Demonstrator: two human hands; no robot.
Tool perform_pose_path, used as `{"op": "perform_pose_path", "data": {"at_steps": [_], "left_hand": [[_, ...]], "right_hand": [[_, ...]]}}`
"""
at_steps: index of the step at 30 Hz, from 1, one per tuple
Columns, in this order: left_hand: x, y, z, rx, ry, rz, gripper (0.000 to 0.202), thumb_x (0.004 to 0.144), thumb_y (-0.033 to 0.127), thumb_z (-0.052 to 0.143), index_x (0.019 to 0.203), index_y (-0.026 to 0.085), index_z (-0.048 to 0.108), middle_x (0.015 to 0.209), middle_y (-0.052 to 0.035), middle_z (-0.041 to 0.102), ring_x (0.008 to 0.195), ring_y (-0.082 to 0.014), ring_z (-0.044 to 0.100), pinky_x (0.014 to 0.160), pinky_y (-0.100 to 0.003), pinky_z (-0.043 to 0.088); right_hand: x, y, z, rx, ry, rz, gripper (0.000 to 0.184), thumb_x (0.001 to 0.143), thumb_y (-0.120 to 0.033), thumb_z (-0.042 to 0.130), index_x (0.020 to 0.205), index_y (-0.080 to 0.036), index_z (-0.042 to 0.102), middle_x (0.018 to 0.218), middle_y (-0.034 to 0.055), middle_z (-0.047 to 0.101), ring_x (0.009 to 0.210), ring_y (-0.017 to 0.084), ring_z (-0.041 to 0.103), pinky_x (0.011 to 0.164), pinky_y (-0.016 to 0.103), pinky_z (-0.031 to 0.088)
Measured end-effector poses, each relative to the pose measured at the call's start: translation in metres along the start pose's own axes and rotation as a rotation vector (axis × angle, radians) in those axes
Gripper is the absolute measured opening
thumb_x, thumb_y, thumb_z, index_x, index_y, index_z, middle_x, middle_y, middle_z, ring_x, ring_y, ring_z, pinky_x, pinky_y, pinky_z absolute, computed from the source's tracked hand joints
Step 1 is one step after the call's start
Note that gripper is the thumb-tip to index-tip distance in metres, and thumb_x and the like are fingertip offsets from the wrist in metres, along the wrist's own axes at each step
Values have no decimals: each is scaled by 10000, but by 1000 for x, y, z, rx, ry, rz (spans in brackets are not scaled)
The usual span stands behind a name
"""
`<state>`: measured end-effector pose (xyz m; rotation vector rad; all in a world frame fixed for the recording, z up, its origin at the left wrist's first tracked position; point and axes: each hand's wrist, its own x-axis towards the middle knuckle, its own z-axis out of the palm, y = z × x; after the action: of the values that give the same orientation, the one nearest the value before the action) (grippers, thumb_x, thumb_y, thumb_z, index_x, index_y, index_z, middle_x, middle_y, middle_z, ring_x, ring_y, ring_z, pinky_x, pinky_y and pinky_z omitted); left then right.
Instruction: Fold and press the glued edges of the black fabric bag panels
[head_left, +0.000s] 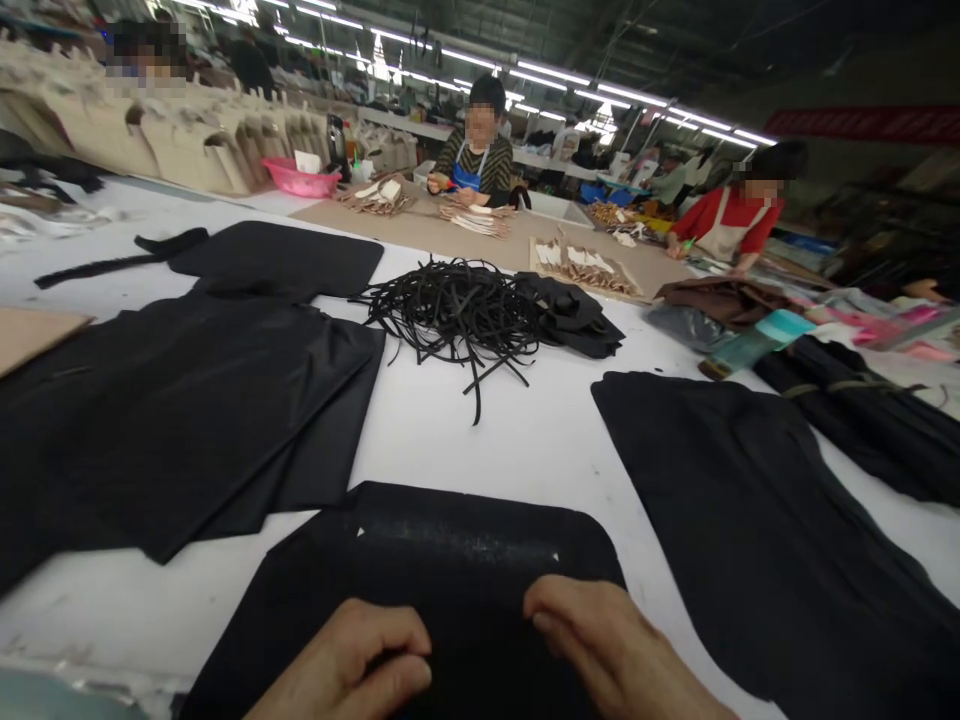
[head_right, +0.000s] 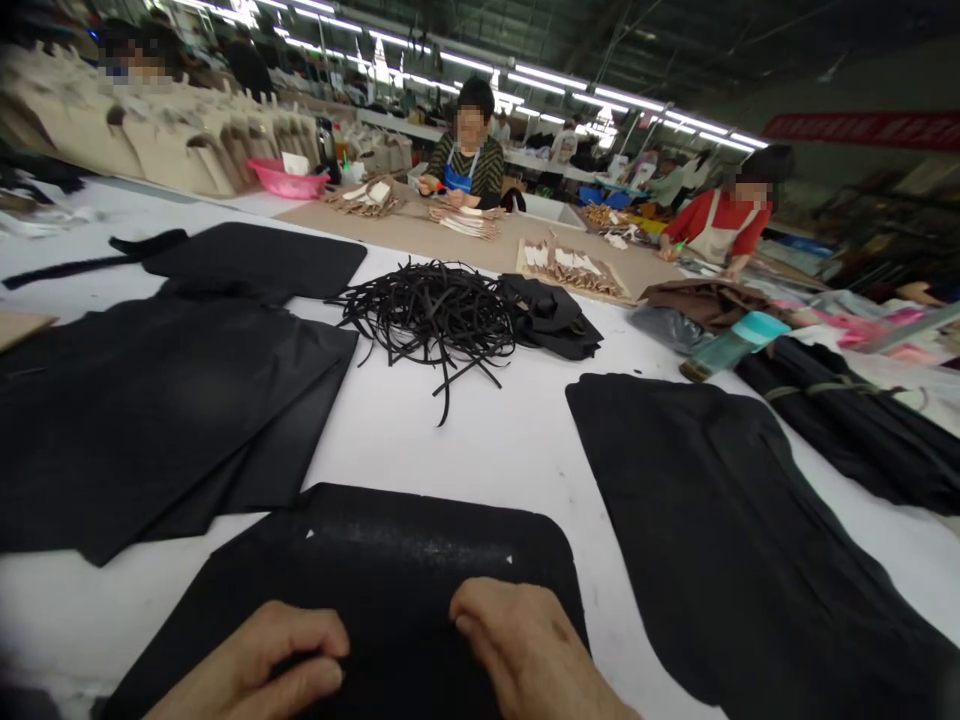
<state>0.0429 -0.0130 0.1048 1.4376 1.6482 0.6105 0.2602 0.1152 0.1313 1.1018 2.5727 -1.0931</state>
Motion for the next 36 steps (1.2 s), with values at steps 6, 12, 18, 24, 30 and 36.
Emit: {"op": "perform_pose_path", "data": {"at_steps": [6,12,18,24,30,36], "left_hand": [[-2,-46,-7,-31,68,-179,298,862,405,387,747,229,597,707,33,594,697,-138,545,639,-181,396],[6,-70,-16,-86,168,-283,316,787,504,448,742,222,586,674,19,586,672,-166,549,594,-203,417],[10,-106,-5,-218,246,-439,383,687,581,480,823,229,548,626,19,600,569,-167,549,505,-220,429],[16,-114,5,-144,291,-530,413,664,637,436,712,236,521,432,56,447,396,-137,441,379,-216,320],[7,-83,-3,-200,72,-468,349,715,549,422,646,213,482,530,44,469,465,-129,477,427,-214,353],[-24,-53,-10,44,121,-264,116,777,236,461,683,206,521,919,-21,613,890,-167,563,797,-253,444]], "right_hand": [[11,47,16,27,117,219,268,883,-323,388,669,-220,511,630,-30,546,637,138,511,587,244,322],[22,74,33,149,257,410,292,816,-389,483,591,-206,448,536,-44,450,554,129,443,517,244,279],[24,86,37,320,308,332,219,840,-287,404,683,-206,534,597,-29,531,562,123,482,532,232,326],[31,86,46,373,380,455,223,829,-332,440,671,-202,527,549,-29,558,475,114,511,470,221,337],[32,85,47,377,340,449,248,828,-403,436,678,-214,496,562,-31,547,490,123,525,472,222,359],[26,118,52,341,177,368,364,831,-565,394,756,-232,518,645,-9,569,579,146,544,576,239,414]]}}
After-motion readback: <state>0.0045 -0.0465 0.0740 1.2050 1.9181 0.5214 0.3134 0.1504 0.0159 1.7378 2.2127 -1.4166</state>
